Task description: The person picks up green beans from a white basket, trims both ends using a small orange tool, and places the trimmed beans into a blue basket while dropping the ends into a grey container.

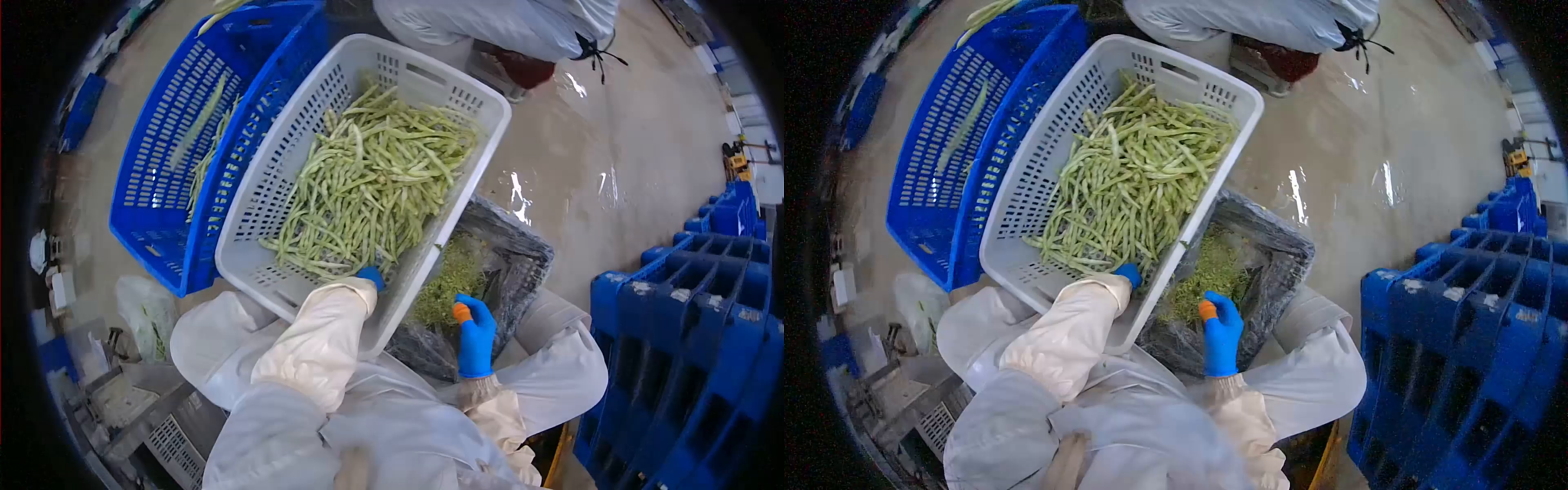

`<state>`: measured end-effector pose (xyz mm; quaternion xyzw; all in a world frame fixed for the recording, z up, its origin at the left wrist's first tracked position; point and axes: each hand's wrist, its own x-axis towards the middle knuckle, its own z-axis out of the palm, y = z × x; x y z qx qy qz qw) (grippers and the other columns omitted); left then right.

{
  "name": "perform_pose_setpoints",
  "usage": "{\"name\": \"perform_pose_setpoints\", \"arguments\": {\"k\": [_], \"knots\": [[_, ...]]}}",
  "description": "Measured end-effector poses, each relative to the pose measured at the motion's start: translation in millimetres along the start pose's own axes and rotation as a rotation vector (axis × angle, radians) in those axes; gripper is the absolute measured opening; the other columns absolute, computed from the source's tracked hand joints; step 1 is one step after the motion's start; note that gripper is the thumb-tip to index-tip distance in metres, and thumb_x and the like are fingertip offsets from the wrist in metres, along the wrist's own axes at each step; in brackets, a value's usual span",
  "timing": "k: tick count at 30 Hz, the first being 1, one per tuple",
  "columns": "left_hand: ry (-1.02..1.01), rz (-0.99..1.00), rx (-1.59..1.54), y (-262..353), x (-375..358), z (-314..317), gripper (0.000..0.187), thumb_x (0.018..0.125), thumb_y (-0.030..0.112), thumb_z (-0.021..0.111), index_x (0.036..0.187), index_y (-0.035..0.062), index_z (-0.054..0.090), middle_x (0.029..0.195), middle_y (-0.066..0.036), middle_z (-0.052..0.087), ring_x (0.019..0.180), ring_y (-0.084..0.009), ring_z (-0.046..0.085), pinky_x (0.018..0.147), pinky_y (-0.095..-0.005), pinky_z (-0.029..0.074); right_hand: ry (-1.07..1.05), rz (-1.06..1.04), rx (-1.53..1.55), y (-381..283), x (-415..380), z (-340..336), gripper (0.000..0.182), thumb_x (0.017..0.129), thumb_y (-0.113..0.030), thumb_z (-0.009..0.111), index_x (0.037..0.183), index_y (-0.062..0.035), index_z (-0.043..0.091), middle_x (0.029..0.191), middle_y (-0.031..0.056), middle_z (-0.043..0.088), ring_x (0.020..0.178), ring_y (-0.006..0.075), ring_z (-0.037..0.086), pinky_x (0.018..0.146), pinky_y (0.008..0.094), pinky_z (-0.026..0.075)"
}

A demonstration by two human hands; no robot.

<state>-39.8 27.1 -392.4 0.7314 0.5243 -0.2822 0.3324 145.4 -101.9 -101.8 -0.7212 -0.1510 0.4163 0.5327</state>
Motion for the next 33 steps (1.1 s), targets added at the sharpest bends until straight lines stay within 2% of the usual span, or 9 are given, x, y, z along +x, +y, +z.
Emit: {"name": "perform_pose_setpoints", "arguments": {"k": [3,6,9,11,12,15,17,27,33], "knots": [[-0.153,0.121,0.073,-1,5,7,0.034,0.077,0.032,0.055,0.097,0.0069,0.066,0.099,-0.017,0.063,0.094,-0.0351,0.06,0.08,-0.0423,0.047,-0.064,0.051,0.03,3,-1,4,0.016,0.083,-0.005,0.056,0.097,0.001,0.061,0.095,0.0051,0.062,0.089,0.0125,0.055,0.082,0.0246,0.041],[-0.151,0.413,0.219,-33,54,45,0.026,0.069,0.031,0.063,0.081,0.008,0.067,0.085,-0.017,0.064,0.075,-0.037,0.061,0.066,-0.0404,0.05,-0.168,0.055,0.036,10,-5,4,0.018,0.08,-0.001,0.054,0.097,0.0012,0.061,0.094,0.0049,0.062,0.088,0.0122,0.055,0.08,0.0248,0.042],[-0.502,0.69,-0.459,-35,-22,-50,0.013,0.074,0.016,0.066,0.074,0.0042,0.061,0.062,-0.013,0.059,0.052,-0.0268,0.056,0.045,-0.0377,0.045,-0.265,0.051,0.036,22,-10,5,0.022,0.077,0.002,0.052,0.098,0.001,0.061,0.094,0.0042,0.062,0.086,0.0126,0.056,0.078,0.0255,0.044],[-0.7,-0.231,-0.785,0,-94,-137,0.009,0.078,0.012,0.064,0.077,0.0051,0.06,0.06,-0.008,0.058,0.053,-0.0183,0.057,0.043,-0.0348,0.045,-0.28,-0.161,-0.113,17,-13,10,0.022,0.079,0.0,0.056,0.1,0.0007,0.06,0.095,0.0036,0.061,0.085,0.0118,0.056,0.078,0.0263,0.045],[-0.69,-0.237,-0.779,-1,-118,-159,0.009,0.078,0.012,0.064,0.077,0.0051,0.06,0.06,-0.008,0.058,0.053,-0.0183,0.057,0.043,-0.0348,0.045,-0.283,-0.164,-0.102,12,-18,13,0.022,0.079,0.0,0.056,0.1,0.0007,0.06,0.095,0.0036,0.061,0.085,0.0118,0.056,0.078,0.0263,0.045],[-0.523,-0.089,-1.109,-4,-185,-212,0.009,0.08,0.013,0.062,0.083,0.0051,0.059,0.065,-0.008,0.06,0.056,-0.0156,0.059,0.046,-0.0284,0.047,-0.37,-0.243,-0.037,-6,-34,26,0.022,0.08,-0.005,0.058,0.102,0.0001,0.058,0.093,0.0038,0.061,0.085,0.0116,0.056,0.077,0.0268,0.045],[-0.204,0.079,-1.417,25,-231,-220,0.015,0.082,0.014,0.061,0.091,0.0031,0.057,0.072,-0.009,0.061,0.059,-0.0157,0.061,0.05,-0.0265,0.05,-0.433,-0.304,-0.118,-12,-47,31,0.025,0.082,-0.009,0.061,0.105,-0.0013,0.058,0.09,0.004,0.061,0.085,0.0132,0.057,0.077,0.0279,0.046],[0.297,0.412,-1.357,98,-288,-185,0.015,0.083,0.01,0.058,0.091,-0.0012,0.054,0.072,-0.01,0.06,0.058,-0.0163,0.062,0.051,-0.0254,0.053,-0.261,-0.776,-0.435,-13,-60,13,0.023,0.084,-0.019,0.056,0.101,-0.003,0.058,0.089,0.0172,0.06,0.079,0.0334,0.058,0.069,0.0394,0.045],[0.349,0.515,-1.299,105,-297,-185,0.012,0.081,0.009,0.061,0.084,-0.0002,0.054,0.071,-0.007,0.06,0.058,-0.0126,0.06,0.048,-0.0239,0.049,-0.211,-0.91,-0.562,-16,-64,10,0.013,0.077,-0.011,0.055,0.087,-0.0029,0.058,0.078,0.0172,0.057,0.072,0.036,0.054,0.062,0.0449,0.041]]}}
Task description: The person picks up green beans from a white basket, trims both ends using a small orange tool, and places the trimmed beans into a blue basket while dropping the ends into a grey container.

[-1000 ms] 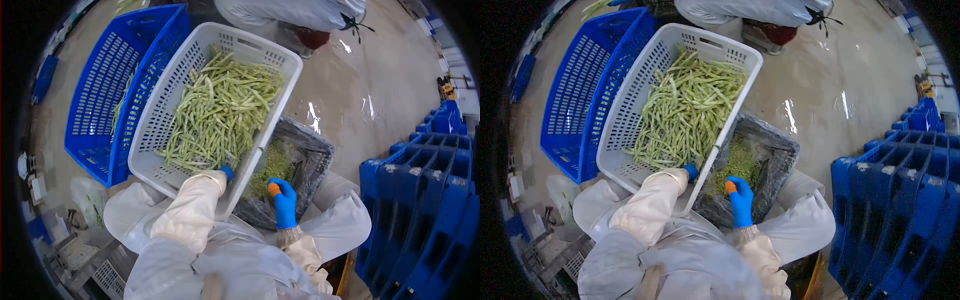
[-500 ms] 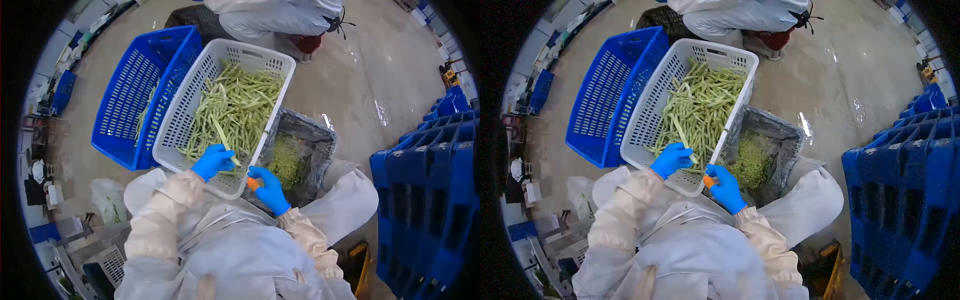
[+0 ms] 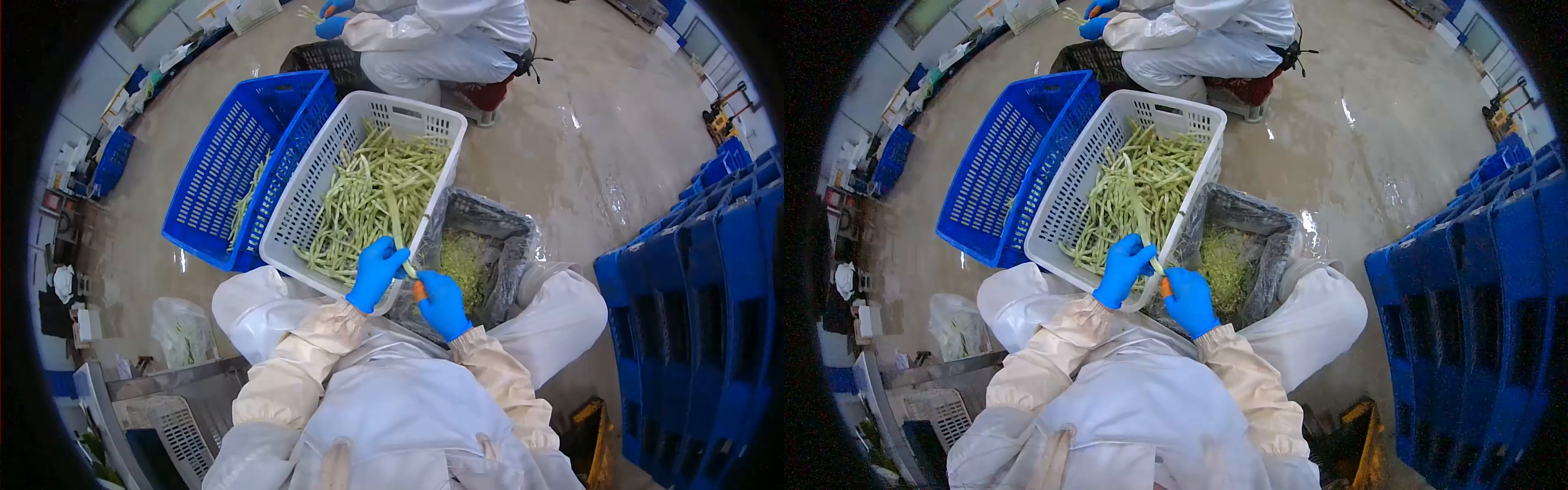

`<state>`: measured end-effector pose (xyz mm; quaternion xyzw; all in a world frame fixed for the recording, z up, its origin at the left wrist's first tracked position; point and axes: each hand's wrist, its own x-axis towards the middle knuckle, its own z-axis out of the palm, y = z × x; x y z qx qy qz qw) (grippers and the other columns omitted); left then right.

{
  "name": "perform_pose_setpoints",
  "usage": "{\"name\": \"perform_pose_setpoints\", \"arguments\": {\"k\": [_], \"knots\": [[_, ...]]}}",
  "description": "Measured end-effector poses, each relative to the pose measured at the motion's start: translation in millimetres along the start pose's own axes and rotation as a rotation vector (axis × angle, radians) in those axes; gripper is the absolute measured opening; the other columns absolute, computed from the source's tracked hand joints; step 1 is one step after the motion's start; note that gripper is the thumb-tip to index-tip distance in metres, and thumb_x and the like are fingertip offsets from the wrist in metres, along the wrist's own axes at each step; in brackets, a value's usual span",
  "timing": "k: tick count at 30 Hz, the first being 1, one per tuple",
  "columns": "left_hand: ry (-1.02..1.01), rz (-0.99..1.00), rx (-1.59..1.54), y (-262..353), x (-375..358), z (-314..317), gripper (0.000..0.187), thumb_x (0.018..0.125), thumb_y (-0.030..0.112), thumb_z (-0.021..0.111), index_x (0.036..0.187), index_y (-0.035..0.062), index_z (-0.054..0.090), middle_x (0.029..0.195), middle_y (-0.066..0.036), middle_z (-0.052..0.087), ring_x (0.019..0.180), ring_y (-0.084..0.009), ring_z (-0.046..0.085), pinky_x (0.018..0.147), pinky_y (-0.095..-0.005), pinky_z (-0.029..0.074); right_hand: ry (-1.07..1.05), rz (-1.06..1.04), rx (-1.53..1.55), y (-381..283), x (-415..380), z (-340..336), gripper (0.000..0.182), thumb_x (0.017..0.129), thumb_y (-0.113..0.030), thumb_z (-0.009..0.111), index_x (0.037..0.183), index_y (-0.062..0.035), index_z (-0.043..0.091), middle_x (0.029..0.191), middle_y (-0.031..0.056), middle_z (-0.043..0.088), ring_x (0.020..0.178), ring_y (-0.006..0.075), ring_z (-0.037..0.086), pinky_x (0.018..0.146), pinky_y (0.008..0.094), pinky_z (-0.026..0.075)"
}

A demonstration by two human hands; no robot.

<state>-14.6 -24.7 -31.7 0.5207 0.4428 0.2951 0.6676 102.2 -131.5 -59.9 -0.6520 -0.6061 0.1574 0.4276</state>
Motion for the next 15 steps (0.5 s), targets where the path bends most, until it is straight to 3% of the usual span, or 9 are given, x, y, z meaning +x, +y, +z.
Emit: {"name": "perform_pose_setpoints", "arguments": {"k": [4,6,10,13,15], "knots": [[0.015,0.06,0.072,5,0,6,0.013,0.081,0.012,0.063,0.083,-0.0002,0.058,0.069,-0.004,0.059,0.058,-0.0099,0.057,0.05,-0.0236,0.047,-0.159,-0.062,-0.106,-11,2,-11,0.013,0.075,-0.01,0.055,0.086,-0.0044,0.057,0.074,0.0154,0.056,0.069,0.0355,0.053,0.06,0.0455,0.04],[-0.105,0.007,0.082,6,-2,7,0.014,0.08,0.013,0.064,0.085,-0.0001,0.061,0.068,-0.002,0.058,0.059,-0.0078,0.054,0.053,-0.0226,0.044,-0.2,-0.109,-0.061,-14,-1,-12,0.012,0.074,-0.009,0.054,0.085,-0.0057,0.057,0.072,0.014,0.056,0.067,0.0349,0.053,0.059,0.0461,0.04],[-0.287,-0.108,-0.002,12,-5,3,0.014,0.081,0.015,0.062,0.08,0.0015,0.059,0.067,-0.002,0.057,0.06,-0.0075,0.053,0.053,-0.022,0.041,-0.083,-0.191,0.118,-19,-4,-12,0.014,0.074,-0.01,0.055,0.087,-0.0048,0.057,0.075,0.0156,0.057,0.067,0.0356,0.053,0.058,0.0461,0.041],[-0.207,-0.093,-0.009,13,-5,1,0.015,0.081,0.015,0.061,0.078,0.0009,0.059,0.066,-0.002,0.057,0.059,-0.0075,0.053,0.054,-0.022,0.042,-0.053,-0.13,0.272,-18,-6,-9,0.019,0.076,-0.009,0.056,0.094,-0.0029,0.058,0.079,0.0162,0.059,0.07,0.0314,0.057,0.062,0.0411,0.045],[-0.083,0.033,-0.009,11,-5,1,0.013,0.08,0.012,0.063,0.083,-0.0011,0.061,0.068,-0.001,0.058,0.059,-0.0075,0.053,0.055,-0.0218,0.043,-0.166,0.163,0.594,-19,-8,-8,0.023,0.08,-0.009,0.055,0.101,-0.0008,0.057,0.083,0.0158,0.061,0.076,0.0249,0.059,0.068,0.0345,0.047]]}}
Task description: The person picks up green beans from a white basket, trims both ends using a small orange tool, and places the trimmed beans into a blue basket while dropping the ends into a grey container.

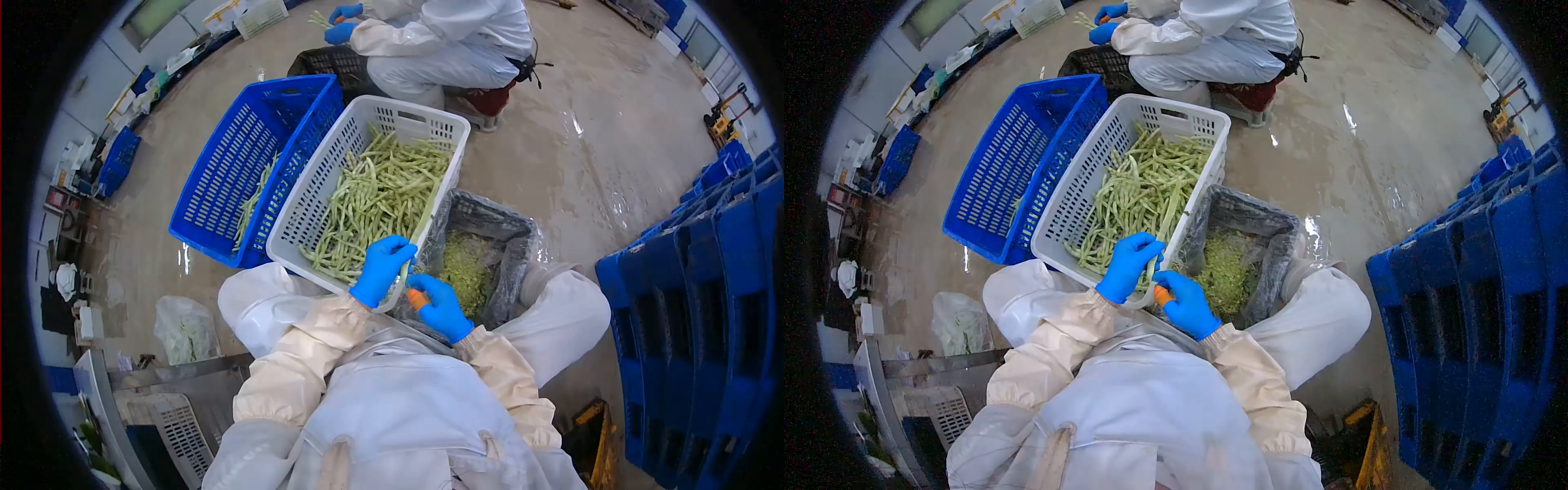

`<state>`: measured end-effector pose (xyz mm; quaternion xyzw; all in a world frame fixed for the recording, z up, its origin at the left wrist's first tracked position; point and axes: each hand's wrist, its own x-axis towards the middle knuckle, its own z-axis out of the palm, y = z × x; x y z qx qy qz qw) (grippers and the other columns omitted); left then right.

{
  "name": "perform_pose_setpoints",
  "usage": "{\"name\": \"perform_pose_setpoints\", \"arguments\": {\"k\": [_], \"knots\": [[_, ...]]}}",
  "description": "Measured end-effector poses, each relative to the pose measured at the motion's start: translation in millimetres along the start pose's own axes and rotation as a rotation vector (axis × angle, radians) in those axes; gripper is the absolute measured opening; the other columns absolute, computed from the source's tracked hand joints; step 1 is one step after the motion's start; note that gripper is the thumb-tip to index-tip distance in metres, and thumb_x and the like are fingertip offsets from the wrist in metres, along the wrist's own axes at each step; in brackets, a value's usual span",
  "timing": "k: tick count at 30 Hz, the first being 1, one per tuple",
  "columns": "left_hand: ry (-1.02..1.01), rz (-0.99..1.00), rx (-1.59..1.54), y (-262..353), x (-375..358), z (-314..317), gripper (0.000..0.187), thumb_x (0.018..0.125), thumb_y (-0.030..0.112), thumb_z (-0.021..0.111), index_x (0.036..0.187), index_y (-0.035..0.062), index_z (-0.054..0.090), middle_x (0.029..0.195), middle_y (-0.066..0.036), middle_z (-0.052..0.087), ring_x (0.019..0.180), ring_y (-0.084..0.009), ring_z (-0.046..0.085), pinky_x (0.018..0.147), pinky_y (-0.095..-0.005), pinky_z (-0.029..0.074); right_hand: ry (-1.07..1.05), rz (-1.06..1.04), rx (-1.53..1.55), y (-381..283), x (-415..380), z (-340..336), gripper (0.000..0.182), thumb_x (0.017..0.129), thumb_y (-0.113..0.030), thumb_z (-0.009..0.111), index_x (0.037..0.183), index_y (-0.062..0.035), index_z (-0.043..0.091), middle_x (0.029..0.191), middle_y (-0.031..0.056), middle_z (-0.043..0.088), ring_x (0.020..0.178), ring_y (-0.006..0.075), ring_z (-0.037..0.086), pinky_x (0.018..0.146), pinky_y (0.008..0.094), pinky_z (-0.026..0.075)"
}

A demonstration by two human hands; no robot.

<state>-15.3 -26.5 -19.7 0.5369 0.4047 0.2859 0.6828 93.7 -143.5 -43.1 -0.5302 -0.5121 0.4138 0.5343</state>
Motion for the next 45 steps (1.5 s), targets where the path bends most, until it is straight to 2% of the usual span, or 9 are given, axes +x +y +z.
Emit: {"name": "perform_pose_setpoints", "arguments": {"k": [9,16,18,22,25,30,36,40,45], "knots": [[0.338,0.255,0.194,-22,-2,21,0.01,0.081,0.008,0.062,0.081,-0.0001,0.057,0.064,-0.004,0.057,0.058,-0.008,0.055,0.051,-0.0233,0.043,0.16,-0.009,-0.108,15,4,5,0.017,0.083,-0.01,0.055,0.097,0.0001,0.057,0.077,0.0106,0.06,0.067,0.0146,0.056,0.063,0.0291,0.046],[0.291,0.133,-0.117,-3,-5,31,0.012,0.082,0.008,0.059,0.089,-0.0003,0.055,0.068,-0.005,0.057,0.06,-0.0098,0.055,0.051,-0.0227,0.045,0.223,-0.08,-0.288,0,3,0,0.015,0.079,-0.008,0.056,0.094,-0.0027,0.058,0.079,0.0157,0.059,0.067,0.0252,0.058,0.061,0.0336,0.046],[0.078,0.031,-0.14,-5,-4,19,0.011,0.082,0.009,0.058,0.089,0.0,0.055,0.067,-0.005,0.057,0.057,-0.0102,0.055,0.049,-0.0226,0.044,0.23,-0.119,-0.141,2,3,1,0.012,0.079,-0.005,0.055,0.09,-0.0034,0.058,0.077,0.0132,0.058,0.067,0.0236,0.058,0.062,0.0327,0.045],[-0.065,-0.05,0.058,-1,-9,-10,0.012,0.082,0.009,0.058,0.089,0.0,0.056,0.067,-0.005,0.057,0.053,-0.0096,0.053,0.046,-0.0227,0.042,0.887,-0.02,-0.089,43,15,-72,0.008,0.081,-0.005,0.054,0.086,-0.0024,0.06,0.077,0.002,0.058,0.067,0.0113,0.052,0.062,0.0257,0.043],[-0.009,-0.013,0.214,-1,-16,-24,0.013,0.083,0.012,0.057,0.088,0.0007,0.057,0.066,-0.003,0.057,0.053,-0.0091,0.053,0.046,-0.0224,0.041,0.727,0.134,-0.073,28,11,-87,0.008,0.082,-0.004,0.054,0.086,-0.0013,0.06,0.078,0.002,0.057,0.071,0.0108,0.051,0.065,0.0249,0.043],[-0.024,0.223,0.696,6,-28,-30,0.013,0.08,0.014,0.06,0.088,0.0043,0.059,0.067,-0.009,0.059,0.056,-0.0194,0.057,0.051,-0.0323,0.044,0.473,-0.107,0.01,-13,19,-47,0.034,0.085,-0.004,0.054,0.119,-0.0035,0.052,0.104,0.0098,0.059,0.095,0.0163,0.056,0.085,0.0283,0.043],[0.012,0.411,0.957,4,-30,-38,0.014,0.079,0.019,0.06,0.084,0.0065,0.057,0.073,-0.014,0.059,0.067,-0.0332,0.057,0.057,-0.0405,0.044,0.218,-0.067,-0.351,15,12,-54,0.028,0.086,-0.003,0.052,0.114,-0.0009,0.054,0.094,0.0086,0.063,0.087,0.015,0.059,0.079,0.0281,0.046],[0.02,0.46,1.016,8,-32,-43,0.015,0.079,0.018,0.06,0.084,0.0057,0.055,0.075,-0.014,0.059,0.07,-0.0342,0.057,0.058,-0.0422,0.044,0.3,-0.075,-0.182,1,13,-47,0.022,0.086,-0.004,0.053,0.107,-0.0007,0.057,0.087,0.0082,0.064,0.081,0.0153,0.061,0.074,0.0275,0.047],[-0.018,0.397,0.924,3,-28,-53,0.013,0.081,0.019,0.059,0.083,0.0058,0.057,0.07,-0.013,0.059,0.063,-0.0316,0.057,0.056,-0.039,0.044,0.241,-0.12,-0.265,18,13,-46,0.02,0.082,-0.008,0.06,0.101,-0.0034,0.059,0.09,0.0169,0.062,0.079,0.031,0.061,0.069,0.0332,0.048]]}}
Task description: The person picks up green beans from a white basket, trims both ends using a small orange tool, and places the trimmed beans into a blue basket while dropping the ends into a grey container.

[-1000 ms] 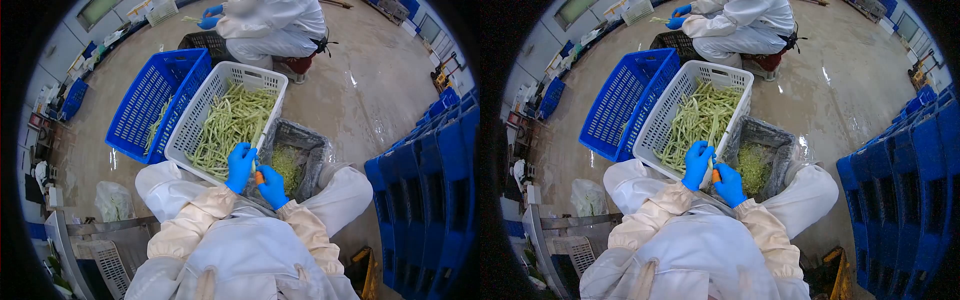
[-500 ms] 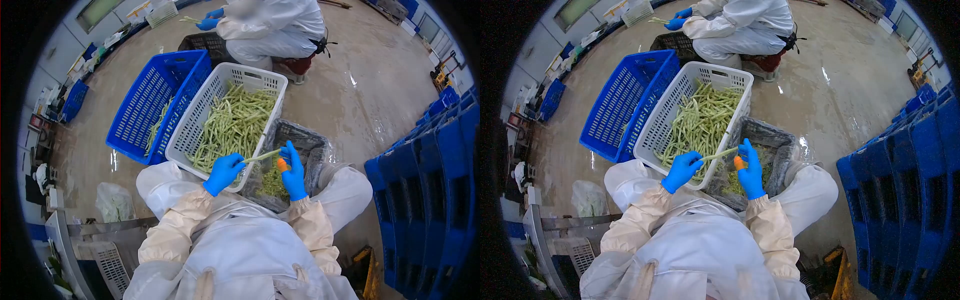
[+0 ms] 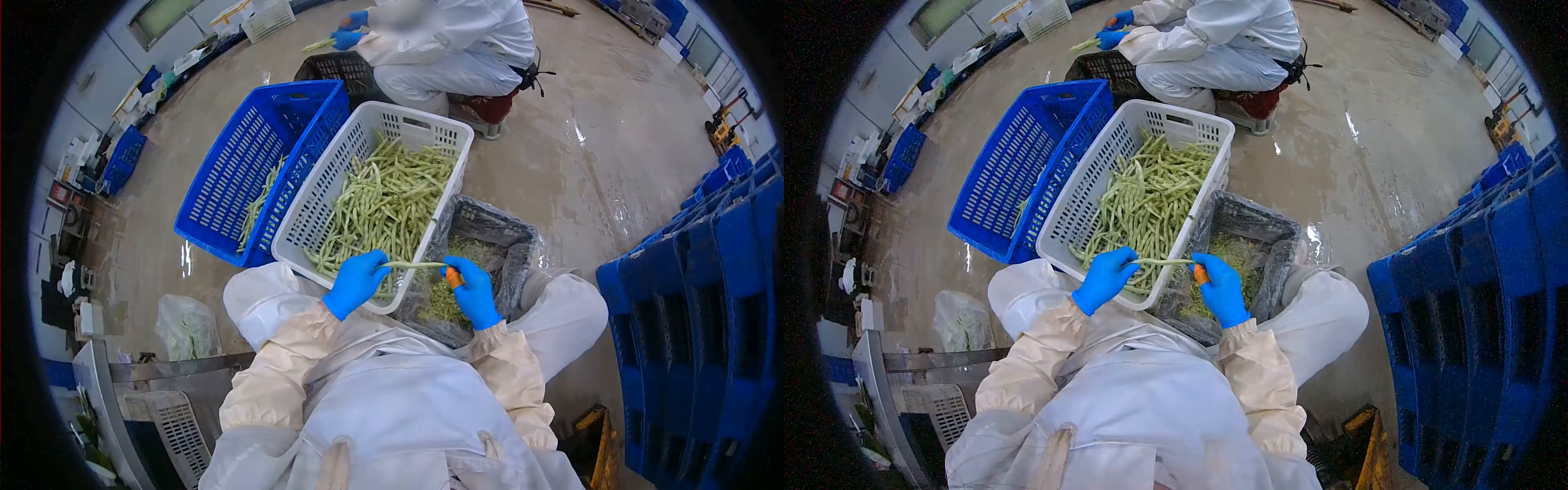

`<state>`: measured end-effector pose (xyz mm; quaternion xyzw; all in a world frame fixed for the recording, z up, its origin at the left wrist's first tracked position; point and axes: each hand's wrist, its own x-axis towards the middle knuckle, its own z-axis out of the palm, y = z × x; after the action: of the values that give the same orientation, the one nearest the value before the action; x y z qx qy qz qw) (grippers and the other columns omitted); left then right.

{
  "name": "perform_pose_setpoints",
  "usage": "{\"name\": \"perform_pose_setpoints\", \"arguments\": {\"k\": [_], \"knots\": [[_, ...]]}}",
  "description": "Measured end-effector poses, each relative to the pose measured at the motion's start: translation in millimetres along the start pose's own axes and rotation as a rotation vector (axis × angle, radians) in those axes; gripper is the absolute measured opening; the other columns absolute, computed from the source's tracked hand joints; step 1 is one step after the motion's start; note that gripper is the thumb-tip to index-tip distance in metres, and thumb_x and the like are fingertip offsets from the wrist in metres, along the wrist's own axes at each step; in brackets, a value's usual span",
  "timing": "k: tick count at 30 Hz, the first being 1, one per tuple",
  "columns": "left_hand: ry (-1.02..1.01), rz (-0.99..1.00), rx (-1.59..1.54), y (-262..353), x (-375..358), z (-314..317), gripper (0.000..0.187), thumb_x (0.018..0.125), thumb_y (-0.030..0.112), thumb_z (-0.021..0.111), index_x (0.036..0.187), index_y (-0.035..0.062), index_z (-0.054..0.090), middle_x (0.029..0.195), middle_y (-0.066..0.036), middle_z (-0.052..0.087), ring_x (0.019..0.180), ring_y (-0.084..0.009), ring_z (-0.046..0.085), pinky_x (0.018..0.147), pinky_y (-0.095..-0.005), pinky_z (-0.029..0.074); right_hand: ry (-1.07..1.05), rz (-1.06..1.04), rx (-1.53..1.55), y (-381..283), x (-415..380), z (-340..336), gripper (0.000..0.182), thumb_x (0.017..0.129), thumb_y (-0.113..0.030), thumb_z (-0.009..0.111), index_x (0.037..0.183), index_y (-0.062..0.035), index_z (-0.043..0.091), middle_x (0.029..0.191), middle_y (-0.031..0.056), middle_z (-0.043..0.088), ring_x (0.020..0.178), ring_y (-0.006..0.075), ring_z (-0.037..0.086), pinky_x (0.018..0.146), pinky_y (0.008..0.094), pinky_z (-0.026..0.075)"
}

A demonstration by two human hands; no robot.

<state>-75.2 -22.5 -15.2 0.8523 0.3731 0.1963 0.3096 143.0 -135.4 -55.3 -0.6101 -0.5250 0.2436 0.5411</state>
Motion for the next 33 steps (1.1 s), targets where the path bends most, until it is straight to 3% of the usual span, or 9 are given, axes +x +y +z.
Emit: {"name": "perform_pose_setpoints", "arguments": {"k": [2,4,8,15,17,23,25,30,33], "knots": [[-0.05,-0.056,-0.078,4,3,-8,0.014,0.083,0.02,0.057,0.083,0.0056,0.059,0.066,-0.012,0.059,0.059,-0.0284,0.057,0.054,-0.0365,0.045,-0.009,0.001,-0.049,-1,-1,2,0.02,0.081,-0.008,0.06,0.1,-0.0037,0.059,0.091,0.0163,0.062,0.08,0.032,0.06,0.069,0.0353,0.048],[-0.468,-0.501,-0.703,7,6,-18,0.02,0.087,0.02,0.054,0.085,0.0019,0.061,0.06,-0.005,0.056,0.05,-0.0113,0.053,0.046,-0.0262,0.042,-0.023,0.0,-0.101,-4,-4,5,0.021,0.08,-0.008,0.061,0.1,-0.004,0.059,0.091,0.0158,0.062,0.081,0.033,0.059,0.069,0.0374,0.047],[-0.74,-0.625,-0.979,4,7,-31,0.025,0.088,0.023,0.052,0.086,0.0006,0.062,0.059,-0.004,0.056,0.047,-0.0094,0.051,0.043,-0.0232,0.04,-0.075,-0.254,-0.469,-12,-6,15,0.019,0.074,-0.002,0.058,0.093,-0.0028,0.056,0.081,0.0146,0.056,0.077,0.033,0.054,0.072,0.04,0.043],[-0.509,-0.348,-0.307,19,17,-22,0.02,0.079,0.017,0.057,0.074,-0.0015,0.061,0.053,-0.005,0.054,0.043,-0.0112,0.049,0.039,-0.0227,0.037,-0.401,-0.35,-0.936,-3,-9,43,0.025,0.07,-0.009,0.058,0.094,-0.002,0.053,0.078,0.012,0.053,0.078,0.0299,0.053,0.08,0.0419,0.04],[-0.388,-0.296,-0.153,19,10,-9,0.019,0.078,0.016,0.058,0.07,-0.0014,0.06,0.052,-0.006,0.053,0.043,-0.0115,0.049,0.039,-0.0232,0.037,-0.262,-0.351,-0.889,-6,-10,44,0.027,0.07,-0.008,0.058,0.096,-0.0019,0.053,0.078,0.0116,0.053,0.077,0.0294,0.053,0.08,0.0419,0.04],[-0.168,-0.727,-0.887,-5,-7,15,0.018,0.082,0.019,0.059,0.076,0.0024,0.058,0.056,-0.003,0.052,0.044,-0.0118,0.048,0.038,-0.0248,0.036,-0.082,-0.349,-0.727,-9,-2,40,0.029,0.07,-0.008,0.058,0.098,-0.0023,0.054,0.075,0.0112,0.054,0.071,0.0295,0.053,0.073,0.041,0.04],[-0.406,-0.748,-1.126,-8,-16,13,0.019,0.084,0.022,0.057,0.081,0.003,0.058,0.058,-0.003,0.052,0.046,-0.0121,0.048,0.041,-0.0238,0.037,-0.113,-0.25,-0.808,-6,-2,47,0.028,0.07,-0.008,0.058,0.097,-0.0029,0.054,0.075,0.0114,0.054,0.07,0.0297,0.053,0.07,0.0406,0.04],[-0.268,-0.798,-1.345,-16,-20,37,0.017,0.083,0.019,0.056,0.075,0.004,0.057,0.06,-0.005,0.053,0.05,-0.0146,0.051,0.045,-0.0262,0.04,-0.544,-0.312,-0.542,-18,-9,70,0.024,0.069,-0.008,0.059,0.093,-0.0049,0.055,0.077,0.0126,0.055,0.07,0.0298,0.053,0.066,0.0392,0.04],[0.169,-0.769,-1.233,-43,-5,15,0.018,0.084,0.021,0.054,0.074,0.0057,0.056,0.06,-0.004,0.052,0.05,-0.0143,0.05,0.046,-0.0269,0.04,-0.254,-0.225,-0.308,-25,-5,60,0.018,0.072,-0.006,0.059,0.09,-0.0055,0.058,0.078,0.0126,0.057,0.074,0.0305,0.055,0.066,0.0396,0.043]]}}
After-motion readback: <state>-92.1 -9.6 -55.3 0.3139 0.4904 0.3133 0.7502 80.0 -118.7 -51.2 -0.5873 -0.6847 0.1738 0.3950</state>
